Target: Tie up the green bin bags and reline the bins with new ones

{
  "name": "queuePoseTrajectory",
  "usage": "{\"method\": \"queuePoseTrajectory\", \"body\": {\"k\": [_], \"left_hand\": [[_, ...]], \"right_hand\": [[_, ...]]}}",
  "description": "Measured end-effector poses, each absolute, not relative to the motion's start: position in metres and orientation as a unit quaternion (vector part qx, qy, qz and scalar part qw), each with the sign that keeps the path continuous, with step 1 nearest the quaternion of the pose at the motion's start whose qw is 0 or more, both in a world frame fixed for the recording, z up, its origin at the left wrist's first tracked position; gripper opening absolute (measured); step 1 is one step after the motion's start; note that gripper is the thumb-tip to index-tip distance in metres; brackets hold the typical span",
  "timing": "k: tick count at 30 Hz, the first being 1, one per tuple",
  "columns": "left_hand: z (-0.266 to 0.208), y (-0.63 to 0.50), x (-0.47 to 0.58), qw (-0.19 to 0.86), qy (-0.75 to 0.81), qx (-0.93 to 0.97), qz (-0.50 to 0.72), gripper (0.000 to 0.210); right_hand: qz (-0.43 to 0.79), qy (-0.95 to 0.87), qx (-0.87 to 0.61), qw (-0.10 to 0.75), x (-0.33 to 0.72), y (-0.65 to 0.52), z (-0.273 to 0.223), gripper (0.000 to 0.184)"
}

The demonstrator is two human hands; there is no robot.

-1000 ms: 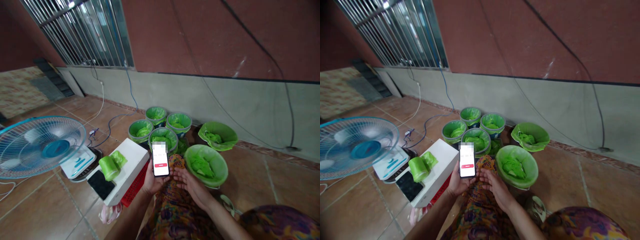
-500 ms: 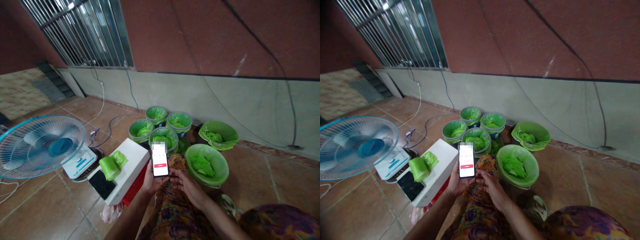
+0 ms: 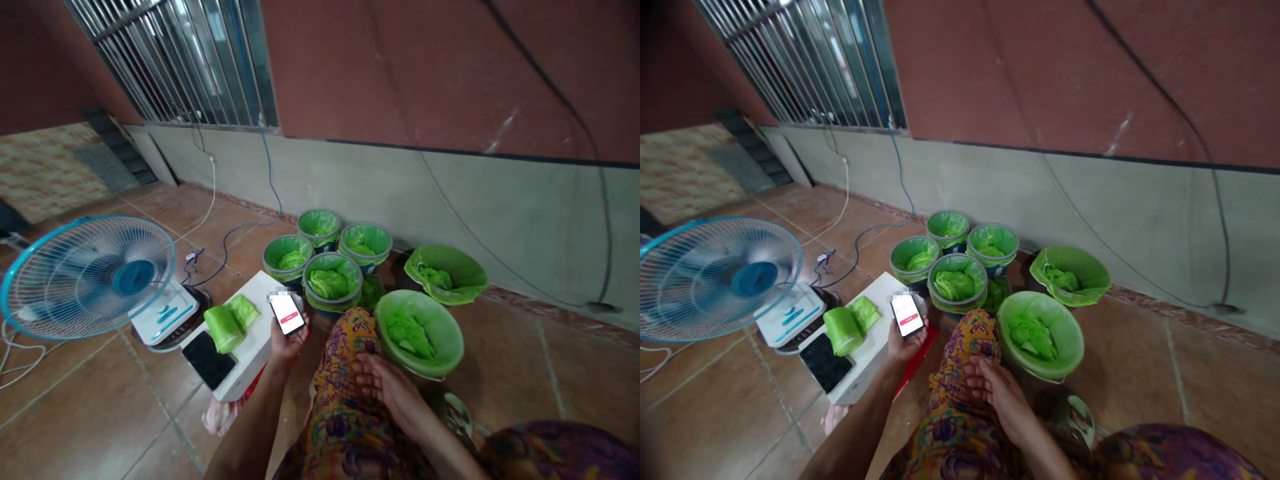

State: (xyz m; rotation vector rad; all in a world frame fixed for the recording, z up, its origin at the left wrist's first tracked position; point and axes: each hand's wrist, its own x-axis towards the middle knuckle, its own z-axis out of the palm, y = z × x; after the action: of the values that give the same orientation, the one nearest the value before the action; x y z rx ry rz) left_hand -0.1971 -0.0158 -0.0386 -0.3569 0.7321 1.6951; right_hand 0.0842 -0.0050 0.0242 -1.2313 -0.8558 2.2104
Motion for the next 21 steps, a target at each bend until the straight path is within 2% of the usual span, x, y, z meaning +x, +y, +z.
{"method": "queuePoseTrajectory", "body": {"k": [12, 16, 19, 21], "left_hand": [[-0.051, -0.012, -0.217, 0.583, 0.353, -0.189, 0.707, 0.067], [-0.051, -0.016, -0.216, 0.536, 0.34, -0.194, 0.748, 0.071], [-0.049, -0.019, -0.21, 0.471, 0.343, -0.179, 0.793, 0.061], [-0.046, -0.021, -0.206, 0.433, 0.35, -0.168, 0.813, 0.045]], "right_hand": [[0.794, -0.298, -0.484, 0.216, 0.103, -0.022, 0.017, 0.048], [0.794, -0.298, -0.484, 0.217, 0.104, -0.021, 0.018, 0.045], [0.789, -0.295, -0.491, 0.223, 0.107, -0.022, 0.015, 0.044], [0.786, -0.289, -0.495, 0.23, 0.11, -0.024, 0.011, 0.043]]}}
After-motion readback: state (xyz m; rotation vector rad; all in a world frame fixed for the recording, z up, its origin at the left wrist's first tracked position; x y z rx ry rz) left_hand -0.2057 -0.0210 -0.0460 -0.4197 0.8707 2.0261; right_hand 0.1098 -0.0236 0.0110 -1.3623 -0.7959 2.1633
